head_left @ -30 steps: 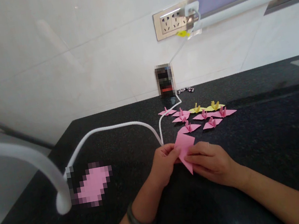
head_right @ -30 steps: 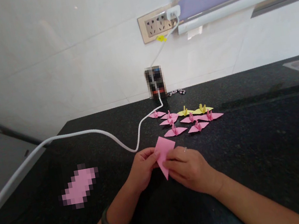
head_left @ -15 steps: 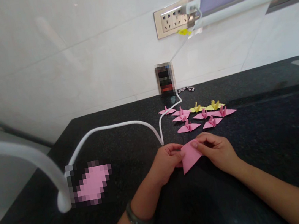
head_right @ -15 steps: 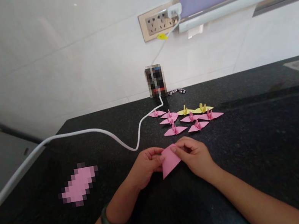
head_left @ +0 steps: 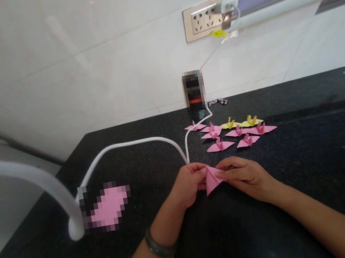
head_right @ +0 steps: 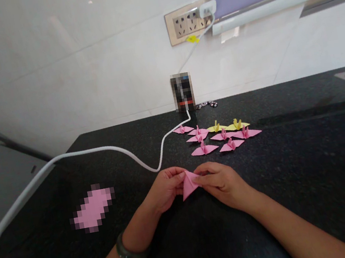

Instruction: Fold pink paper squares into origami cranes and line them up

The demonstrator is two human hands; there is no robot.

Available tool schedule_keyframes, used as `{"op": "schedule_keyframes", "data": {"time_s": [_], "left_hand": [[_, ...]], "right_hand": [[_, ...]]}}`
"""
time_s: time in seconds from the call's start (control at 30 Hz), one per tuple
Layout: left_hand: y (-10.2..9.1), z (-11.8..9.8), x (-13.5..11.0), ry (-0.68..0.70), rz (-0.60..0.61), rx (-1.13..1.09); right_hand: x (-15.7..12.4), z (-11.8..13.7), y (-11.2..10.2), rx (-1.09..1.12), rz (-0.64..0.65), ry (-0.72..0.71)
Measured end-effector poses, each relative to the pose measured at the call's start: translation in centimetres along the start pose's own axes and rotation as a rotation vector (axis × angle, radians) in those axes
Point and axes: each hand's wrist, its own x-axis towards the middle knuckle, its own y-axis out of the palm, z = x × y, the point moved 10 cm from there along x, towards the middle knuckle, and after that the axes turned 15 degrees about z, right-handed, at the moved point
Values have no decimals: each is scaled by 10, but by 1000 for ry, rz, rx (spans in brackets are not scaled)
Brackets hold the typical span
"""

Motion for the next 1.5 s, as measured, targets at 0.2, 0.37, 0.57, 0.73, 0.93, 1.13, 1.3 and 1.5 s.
{"op": "schedule_keyframes", "data": {"time_s": [0.2,0.37,0.57,0.73,0.93,1.13,1.3,1.5], "left_hand": [[-1,0,-1,-24,1,9],[0,-1,-2,-47,-15,40],[-4,-5,-1,-15,-45,195],[-6,-8,-2,14,-43,298],[-6,-8,-3,10,-55,322],[-11,-6,-1,35,-87,344],[-12,-6,1,54,-100,297],[-8,-5,0,29,-84,234]], "right_hand": [[3,-1,6,44,99,-19],[2,-3,5,81,69,-27],[1,-6,1,91,-3,18],[1,-10,-2,89,-22,75],[-1,-9,-6,44,-83,98],[1,4,1,-71,22,-6],[0,8,5,-191,83,-21],[1,9,6,-139,87,-48]]}}
